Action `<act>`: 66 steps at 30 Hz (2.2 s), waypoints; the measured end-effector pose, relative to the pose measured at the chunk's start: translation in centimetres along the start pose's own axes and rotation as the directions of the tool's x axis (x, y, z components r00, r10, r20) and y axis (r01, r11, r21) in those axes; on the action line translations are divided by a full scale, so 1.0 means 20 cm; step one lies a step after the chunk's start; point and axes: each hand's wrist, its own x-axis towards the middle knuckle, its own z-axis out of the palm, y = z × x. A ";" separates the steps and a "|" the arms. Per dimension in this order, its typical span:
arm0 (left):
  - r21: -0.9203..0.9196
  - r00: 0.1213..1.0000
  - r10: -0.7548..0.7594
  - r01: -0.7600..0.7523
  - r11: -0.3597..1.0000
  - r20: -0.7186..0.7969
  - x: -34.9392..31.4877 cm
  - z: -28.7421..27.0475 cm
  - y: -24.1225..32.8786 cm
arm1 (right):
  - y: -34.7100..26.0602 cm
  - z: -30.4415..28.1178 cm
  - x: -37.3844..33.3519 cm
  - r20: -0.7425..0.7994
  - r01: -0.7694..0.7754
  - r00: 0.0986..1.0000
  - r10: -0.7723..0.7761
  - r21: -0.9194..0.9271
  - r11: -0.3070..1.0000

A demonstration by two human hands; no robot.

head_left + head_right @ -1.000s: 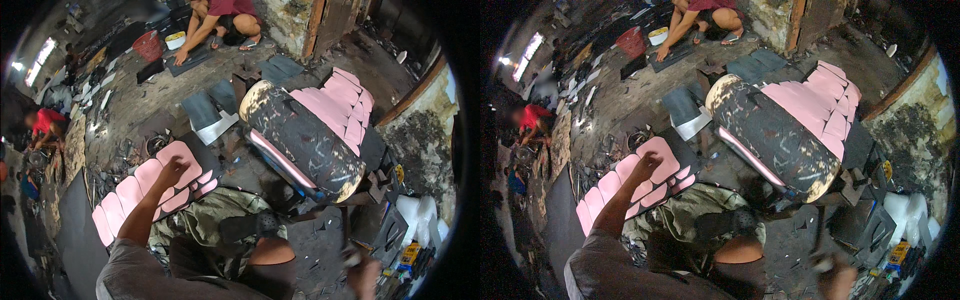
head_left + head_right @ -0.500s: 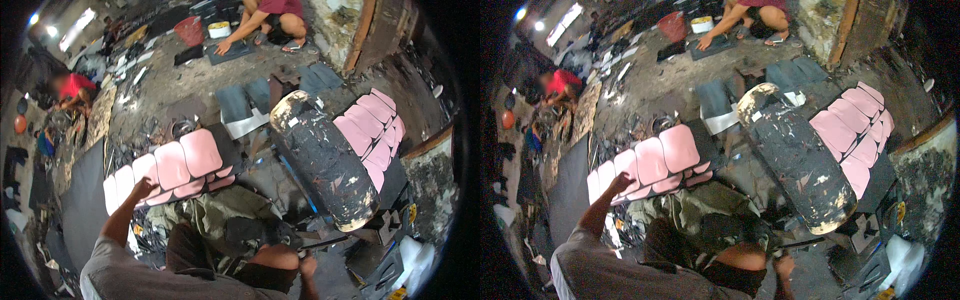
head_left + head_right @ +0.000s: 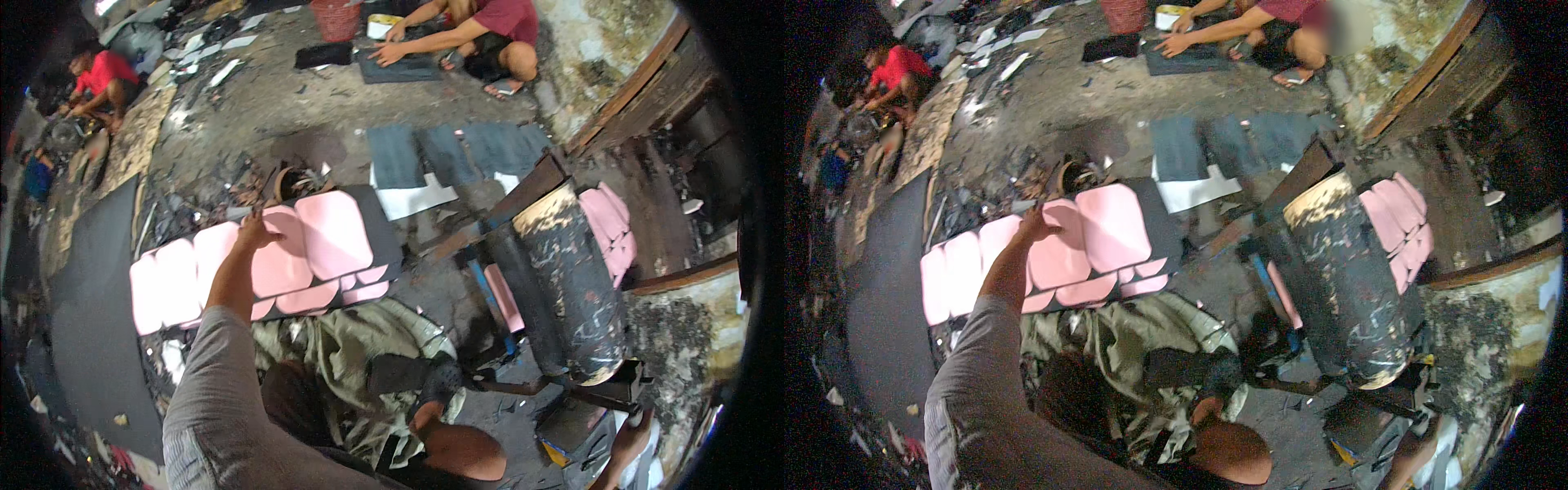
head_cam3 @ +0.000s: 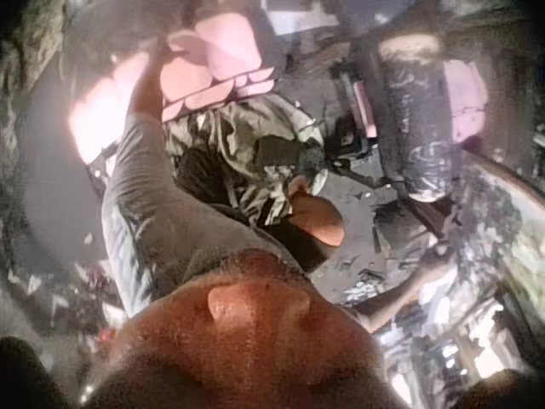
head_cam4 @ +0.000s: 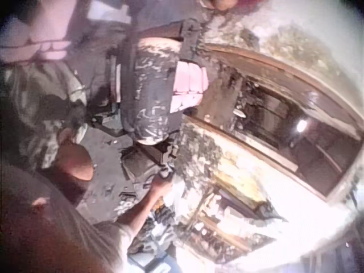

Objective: The person uses a manual press to cut pink foam sheets into smaller rectangular pieces. They repeatedly load the foam, press the lever to cut, and remove the cut pieces. The person also moves a stack of cut foam and handles several pairs of sandals.

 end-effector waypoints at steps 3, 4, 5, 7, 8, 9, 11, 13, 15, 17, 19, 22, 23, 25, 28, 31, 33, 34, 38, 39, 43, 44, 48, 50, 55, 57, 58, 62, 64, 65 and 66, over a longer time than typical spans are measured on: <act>-0.016 0.998 -0.020 0.019 1.000 -0.053 0.19 0.03 0.02 | 0.10 0.11 0.07 0.113 -0.149 0.981 0.157 -0.078 0.986; 0.033 0.998 -0.052 0.052 0.998 -0.019 0.23 0.04 0.03 | 0.11 0.11 0.07 0.144 -0.104 0.982 0.119 -0.112 0.988; 0.078 0.999 -0.035 0.033 0.996 0.027 0.27 0.05 0.03 | 0.10 0.09 0.04 0.175 -0.157 0.964 0.201 -0.239 0.958; 0.108 0.994 -0.031 0.020 0.994 0.105 0.32 0.04 0.04 | 0.06 0.04 0.01 0.108 -0.098 0.987 0.115 -0.156 0.983; 0.083 0.989 -0.037 0.025 0.996 0.141 0.33 0.03 0.05 | 0.03 0.00 0.01 0.115 -0.085 0.988 0.105 -0.168 0.982; 0.041 0.984 0.025 -0.033 0.999 0.177 0.33 0.02 0.06 | -0.01 -0.01 0.00 0.143 -0.092 0.983 0.118 -0.174 0.980; 0.019 0.980 0.110 -0.114 0.993 0.165 0.29 -0.05 0.07 | -0.06 -0.04 0.00 0.187 -0.176 0.961 0.205 -0.160 0.971; 0.101 0.994 0.050 -0.060 0.993 0.102 0.18 -0.14 0.11 | -0.09 -0.03 0.01 0.165 -0.206 0.963 0.215 -0.067 0.976; 0.129 0.976 0.216 -0.220 0.967 0.039 0.04 -0.31 0.13 | -0.08 0.00 0.01 0.048 -0.120 0.991 0.123 -0.070 0.990; 0.014 0.978 0.210 -0.210 0.978 0.009 -0.15 -0.49 0.17 | -0.03 0.04 0.00 0.020 -0.090 0.996 0.092 -0.095 0.991; 0.020 0.971 0.203 -0.202 0.979 -0.128 -0.41 -0.64 0.19 | 0.03 0.07 0.01 0.062 -0.164 0.983 0.171 -0.115 0.980; 0.056 0.948 0.188 -0.180 0.982 -0.256 -0.80 -0.84 0.20 | 0.07 0.10 0.02 0.156 -0.153 0.971 0.180 -0.174 0.973; 0.035 0.925 0.254 -0.255 0.966 -0.282 -0.91 -0.88 0.22 | 0.07 0.10 0.02 0.160 -0.179 0.966 0.202 -0.148 0.973; -0.167 0.924 0.307 -0.348 0.922 -0.228 -1.12 -0.90 0.28 | 0.04 0.09 0.02 0.151 -0.201 0.961 0.231 -0.192 0.961; -0.534 0.919 0.326 -0.393 0.748 -0.221 -1.46 -0.74 0.45 | -0.02 0.06 -0.01 0.066 -0.142 0.987 0.150 -0.109 0.984; -0.569 0.925 0.366 -0.358 0.740 -0.105 -1.63 -0.56 0.60 | -0.05 0.02 -0.01 0.072 -0.108 0.991 0.115 -0.091 0.990; -0.677 0.922 0.359 -0.356 0.644 -0.143 -1.69 -0.43 0.69 | -0.06 0.02 -0.01 0.067 -0.155 0.985 0.159 -0.068 0.986; -0.691 0.921 0.372 -0.342 0.636 -0.114 -1.69 -0.39 0.71 | -0.06 0.02 0.00 0.082 -0.162 0.982 0.167 -0.061 0.985; -0.434 0.949 0.313 -0.294 0.852 -0.030 -1.63 -0.25 0.79 | -0.09 0.01 -0.04 0.008 -0.109 0.994 0.109 -0.022 0.994; -0.419 0.938 0.335 -0.340 0.842 -0.090 -1.61 -0.22 0.80 | -0.10 -0.01 -0.06 0.057 -0.159 0.985 0.162 -0.048 0.986; -0.441 0.915 0.365 -0.402 0.803 -0.171 -1.54 -0.13 0.83 | -0.11 0.01 0.09 -0.039 -0.163 0.986 0.161 -0.050 0.985; -0.506 0.937 0.322 -0.346 0.790 -0.139 -1.52 -0.12 0.86 | -0.10 0.05 0.15 -0.046 -0.186 0.982 0.184 -0.062 0.981; -0.590 0.971 0.230 -0.227 0.775 -0.071 -1.50 -0.07 1.13 | 0.02 0.61 0.60 0.164 -0.310 0.940 0.300 0.038 0.950; -0.634 0.974 0.203 -0.220 0.741 -0.102 -1.44 -0.08 1.37 | 0.04 1.08 0.52 0.125 -0.290 0.956 0.267 0.241 0.926; -0.431 0.920 0.376 -0.384 0.817 -0.106 -1.32 -0.14 1.67 | -0.14 2.09 -0.75 0.645 -0.215 0.761 -0.071 0.354 0.910; -0.534 0.873 0.487 -0.393 0.748 0.040 -1.27 -0.19 1.63 | -0.24 2.08 -1.21 0.769 -0.197 0.607 -0.200 0.390 0.899; -0.569 0.825 0.563 -0.437 0.697 0.057 -1.23 -0.22 1.60 | -0.29 1.95 -1.32 0.820 -0.196 0.545 -0.174 0.327 0.924; -0.599 0.656 0.651 -0.361 0.715 0.382 -1.16 -0.21 1.32 | -0.47 0.85 -1.26 0.867 -0.221 0.477 -0.145 0.278 0.935; -0.610 0.529 0.670 -0.319 0.726 0.521 -1.24 -0.16 1.08 | -0.49 0.26 -1.01 0.826 -0.264 0.533 -0.184 0.369 0.891; -0.582 0.528 0.694 -0.395 0.711 0.490 -1.28 -0.14 0.95 | -0.47 0.04 -0.87 0.758 -0.265 0.602 -0.252 0.488 0.832; -0.470 0.556 0.636 -0.430 0.771 0.535 -1.30 -0.12 0.82 | -0.44 -0.12 -0.75 0.837 -0.241 0.538 -0.103 0.270 0.932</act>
